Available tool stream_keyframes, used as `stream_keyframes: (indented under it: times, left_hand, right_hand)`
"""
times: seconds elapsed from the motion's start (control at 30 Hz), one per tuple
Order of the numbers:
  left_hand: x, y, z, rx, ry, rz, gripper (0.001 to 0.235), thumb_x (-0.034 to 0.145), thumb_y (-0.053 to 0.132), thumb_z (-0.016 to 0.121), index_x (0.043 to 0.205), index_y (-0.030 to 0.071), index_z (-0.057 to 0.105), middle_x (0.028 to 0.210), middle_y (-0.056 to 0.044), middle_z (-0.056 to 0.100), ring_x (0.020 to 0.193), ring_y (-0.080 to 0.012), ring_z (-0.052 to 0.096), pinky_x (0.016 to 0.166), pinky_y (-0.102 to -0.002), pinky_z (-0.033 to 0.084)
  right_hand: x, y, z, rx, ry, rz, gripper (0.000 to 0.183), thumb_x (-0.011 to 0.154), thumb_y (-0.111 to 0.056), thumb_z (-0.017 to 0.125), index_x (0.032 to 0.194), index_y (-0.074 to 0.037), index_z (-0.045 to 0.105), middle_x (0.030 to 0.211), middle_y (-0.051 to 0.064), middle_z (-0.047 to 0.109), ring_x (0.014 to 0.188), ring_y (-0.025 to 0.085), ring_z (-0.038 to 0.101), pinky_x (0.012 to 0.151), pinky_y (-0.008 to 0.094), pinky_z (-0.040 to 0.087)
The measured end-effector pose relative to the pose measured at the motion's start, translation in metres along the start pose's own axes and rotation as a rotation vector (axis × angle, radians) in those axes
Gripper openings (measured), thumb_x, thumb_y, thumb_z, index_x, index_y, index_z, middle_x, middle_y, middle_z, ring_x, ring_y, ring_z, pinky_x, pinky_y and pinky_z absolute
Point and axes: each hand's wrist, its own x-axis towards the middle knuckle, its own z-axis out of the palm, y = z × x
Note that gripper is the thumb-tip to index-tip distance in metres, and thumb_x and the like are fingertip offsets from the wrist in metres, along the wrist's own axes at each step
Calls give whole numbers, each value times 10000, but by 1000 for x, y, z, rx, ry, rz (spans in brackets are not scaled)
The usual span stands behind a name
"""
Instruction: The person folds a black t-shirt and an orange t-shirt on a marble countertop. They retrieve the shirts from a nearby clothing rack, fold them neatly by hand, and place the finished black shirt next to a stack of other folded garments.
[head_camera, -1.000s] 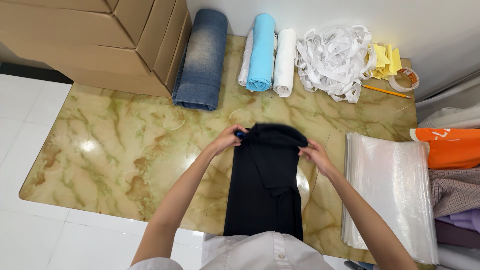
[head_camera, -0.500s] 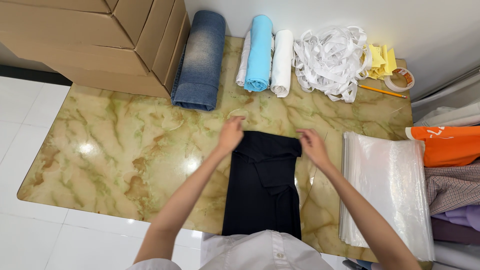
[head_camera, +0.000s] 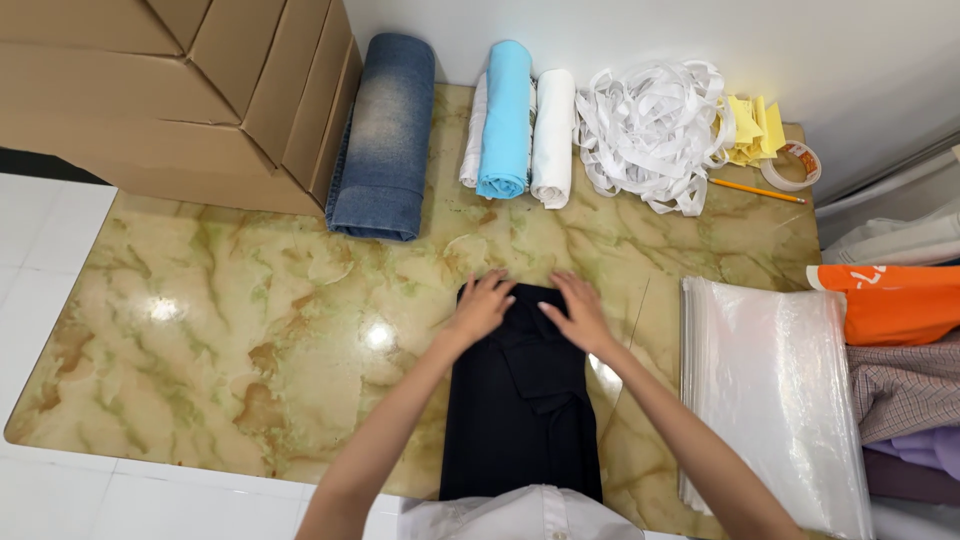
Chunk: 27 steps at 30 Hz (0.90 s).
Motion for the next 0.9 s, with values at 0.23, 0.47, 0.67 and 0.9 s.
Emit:
stream_keyframes:
  times: [0.23, 0.47, 0.67, 0.9]
  left_hand:
    - [50, -70, -36, -71, -299, -131, 751, 694, 281, 930, 1366, 137, 629, 1363, -204, 556, 1289, -463, 551, 1030, -541, 507]
    - [56, -75, -6, 69, -502, -173, 995, 639, 229, 967, 1508, 202, 484, 1407, -215, 563, 1341, -418, 522, 1059, -540, 481]
    - [-1, -47, -15, 273, -212, 20, 669, 796, 231, 834, 1366, 143, 495, 1218, -134, 671, 1223, -337, 594, 944, -487, 565]
    - [-100, 6, -23, 539, 250, 207, 322, 866, 195, 694, 1107, 195, 481, 1052, 0, 578, 1078, -179, 591, 730, -296, 599]
  right_hand:
    - [33, 69, -32, 283, -404, 148, 821, 619, -249, 966, 1359, -115, 637, 1254, 160, 672, 1262, 362, 611, 1093, 475, 457]
    - [32, 65, -33, -58, -502, 179, 757, 576, -261, 997, 1255, -174, 675, 1188, 65, 673, 1222, 311, 632, 1036, 438, 515]
    - [-19, 36, -37, -317, -243, 38, 472, 707, -316, 872, 1086, -222, 606, 1033, -27, 650, 1087, 266, 643, 908, 418, 546]
    - [-94, 17, 2, -457, -3, 18, 507, 771, -50, 762, 1147, -212, 464, 1077, -31, 515, 1060, 243, 644, 825, 382, 598]
